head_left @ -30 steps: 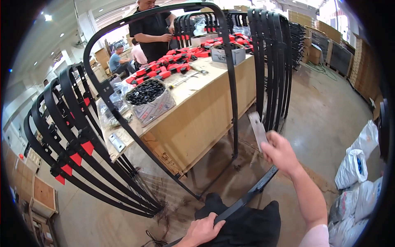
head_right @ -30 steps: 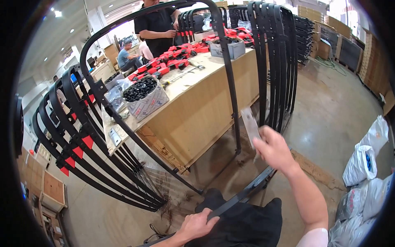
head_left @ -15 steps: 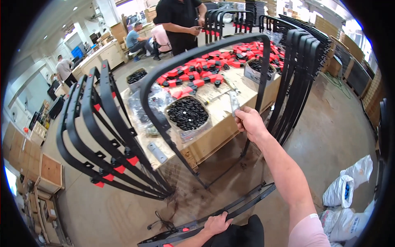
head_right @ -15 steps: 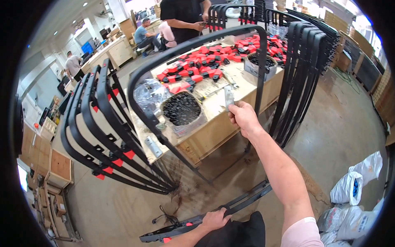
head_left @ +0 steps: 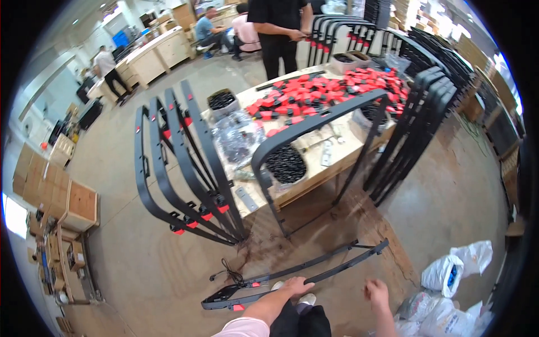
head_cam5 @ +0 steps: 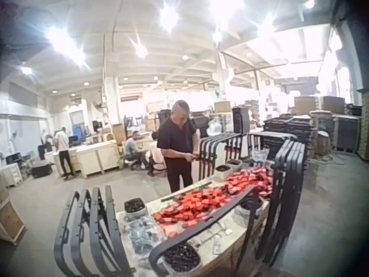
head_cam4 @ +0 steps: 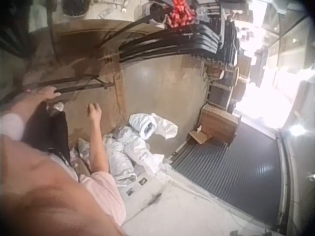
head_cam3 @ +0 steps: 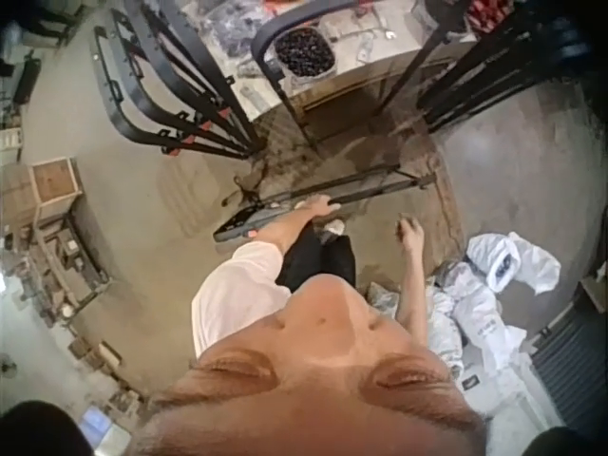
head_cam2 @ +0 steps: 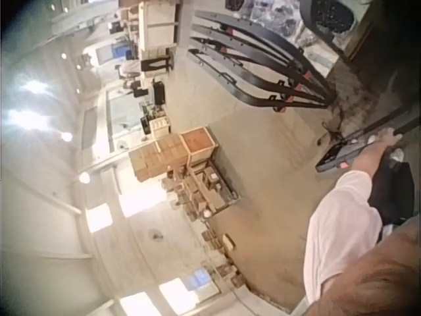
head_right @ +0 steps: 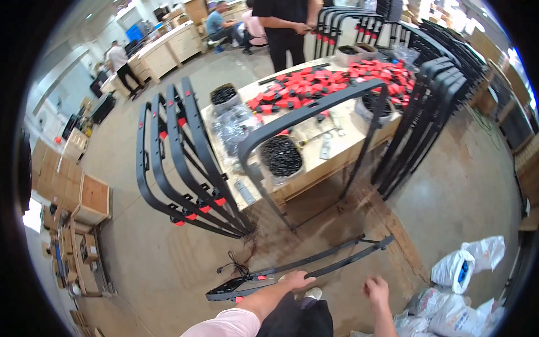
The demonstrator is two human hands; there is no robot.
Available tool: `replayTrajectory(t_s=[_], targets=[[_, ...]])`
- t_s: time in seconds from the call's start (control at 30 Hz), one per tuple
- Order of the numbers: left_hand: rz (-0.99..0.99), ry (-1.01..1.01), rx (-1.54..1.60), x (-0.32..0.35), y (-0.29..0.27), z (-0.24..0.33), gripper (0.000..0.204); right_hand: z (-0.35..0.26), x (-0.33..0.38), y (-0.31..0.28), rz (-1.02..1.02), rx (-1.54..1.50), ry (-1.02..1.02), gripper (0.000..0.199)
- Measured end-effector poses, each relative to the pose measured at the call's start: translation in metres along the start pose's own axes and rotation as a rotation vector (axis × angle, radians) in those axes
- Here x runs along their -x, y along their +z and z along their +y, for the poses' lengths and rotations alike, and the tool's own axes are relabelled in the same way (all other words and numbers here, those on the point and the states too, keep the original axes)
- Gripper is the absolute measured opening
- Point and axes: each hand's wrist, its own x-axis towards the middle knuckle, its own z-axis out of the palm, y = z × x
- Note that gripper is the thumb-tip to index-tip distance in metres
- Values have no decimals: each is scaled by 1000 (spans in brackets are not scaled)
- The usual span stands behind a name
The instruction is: The person is cleaning and inspecting black metal frame components using a cloth in a factory setting.
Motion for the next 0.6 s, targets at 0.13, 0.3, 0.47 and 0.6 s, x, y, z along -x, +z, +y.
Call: replayTrajectory(t_s=[0.13, 0.3, 0.47, 0.6], targets=[[-73, 49, 47, 49, -25, -3, 73, 126, 103, -110, 256, -132, 199, 19], [-80, 80, -42, 99, -53, 4, 76, 214, 211, -124, 455, -144, 363, 18], [-124, 210, -23, 122, -67, 75, 68, 268, 276, -72, 620, 11, 374, 20], [-264, 78, 95, 116, -100, 108, 57, 325, 291, -6, 521, 452, 267, 37]])
